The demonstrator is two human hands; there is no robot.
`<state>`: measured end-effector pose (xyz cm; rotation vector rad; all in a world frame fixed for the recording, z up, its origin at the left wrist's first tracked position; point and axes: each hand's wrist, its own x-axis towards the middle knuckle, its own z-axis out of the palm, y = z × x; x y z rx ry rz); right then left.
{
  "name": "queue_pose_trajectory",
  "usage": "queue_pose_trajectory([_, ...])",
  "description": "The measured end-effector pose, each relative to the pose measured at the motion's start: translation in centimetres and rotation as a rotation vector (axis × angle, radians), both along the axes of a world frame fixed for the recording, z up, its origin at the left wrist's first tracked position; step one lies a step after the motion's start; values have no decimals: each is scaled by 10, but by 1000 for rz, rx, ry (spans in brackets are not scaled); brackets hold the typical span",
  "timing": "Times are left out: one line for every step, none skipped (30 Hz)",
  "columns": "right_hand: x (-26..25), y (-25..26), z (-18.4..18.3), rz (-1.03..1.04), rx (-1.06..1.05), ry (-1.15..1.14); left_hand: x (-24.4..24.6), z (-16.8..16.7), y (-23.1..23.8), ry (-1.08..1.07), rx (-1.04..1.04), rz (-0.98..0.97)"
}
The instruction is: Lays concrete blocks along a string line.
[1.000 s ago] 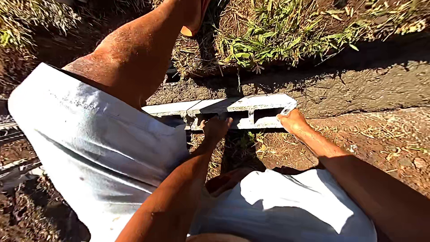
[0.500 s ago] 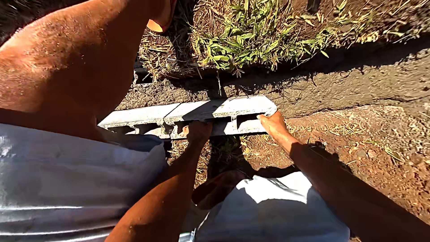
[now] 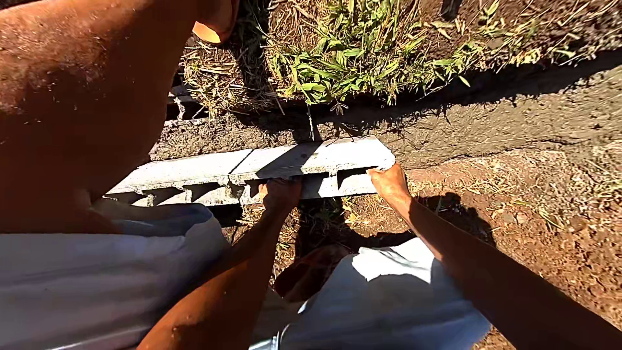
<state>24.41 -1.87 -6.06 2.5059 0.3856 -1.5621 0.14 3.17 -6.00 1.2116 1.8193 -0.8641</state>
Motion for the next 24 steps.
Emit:
queue_pose_trajectory([0, 0, 0, 2, -4, 2, -2, -2, -2, -12, 12, -10])
queue_pose_trajectory([0, 1, 0, 7, -8, 1, -4, -3, -2, -21, 19, -21])
queue_pose_trajectory([0, 1, -1, 10, -9, -2, -4, -3, -2, -28, 22, -26])
queue_pose_trajectory([0, 1, -1, 9, -12, -2, -4, -2, -1, -35, 27, -23])
queue_pose_trajectory([0, 1, -1, 6, -16, 0, -4, -2, -1, -40, 29, -13])
queue_pose_trajectory([1, 0, -2, 2, -17, 2, -4, -1, -1, -42, 25, -2])
queue_pose_trajectory([1, -1, -2, -1, -16, 3, -4, 0, -1, -40, 19, 8])
queue_pose_trajectory([0, -1, -2, -6, -8, 2, -4, -1, -1, -34, 13, 15])
queue_pose_trajectory([0, -2, -2, -5, -2, -1, -4, -1, -1, -34, 8, 20])
queue_pose_trajectory([-1, -3, -2, -3, -4, -2, -4, -1, -1, -35, 4, 19])
queue_pose_trajectory([-1, -3, -2, 1, -7, -6, -4, -1, 0, -36, -2, 11])
queue_pose_trajectory([0, -2, -3, 7, -6, -6, -4, -2, 1, -37, -6, 3])
queue_pose_trajectory([0, -2, -3, 10, -2, 2, -4, -2, 1, -38, -12, 2])
queue_pose_trajectory([0, -3, -3, 11, 3, 10, -5, -3, 0, -44, -15, 1])
queue_pose_trajectory([0, -4, -3, 10, 5, 13, -6, -3, -1, -48, -17, -1])
queue_pose_trajectory([-1, -6, -2, 6, 4, 11, -8, -4, -4, -52, -7, -2])
queue_pose_trajectory([0, -5, -2, -2, -5, 14, -8, -6, -5, -56, 5, -3])
queue_pose_trajectory([2, -2, -4, -5, -11, 18, -7, -7, -3, -57, 4, 5])
queue_pose_trajectory([3, -1, -5, -6, -12, 24, -7, -7, -2, -56, 3, 13])
queue_pose_trajectory([4, -2, -6, -8, -11, 32, -7, -7, -2, -56, 3, 15])
queue_pose_trajectory([3, -2, -6, -13, -9, 32, -8, -7, -3, -57, 4, 14])
queue_pose_trajectory([1, -2, -4, -15, -10, 27, -9, -7, -4, -59, 10, 11])
queue_pose_trajectory([0, -1, -3, -16, -14, 21, -9, -7, -4, -65, 15, 15])
queue_pose_trajectory([1, 1, -3, -11, -13, 18, -7, -7, -1, -72, 19, 22])
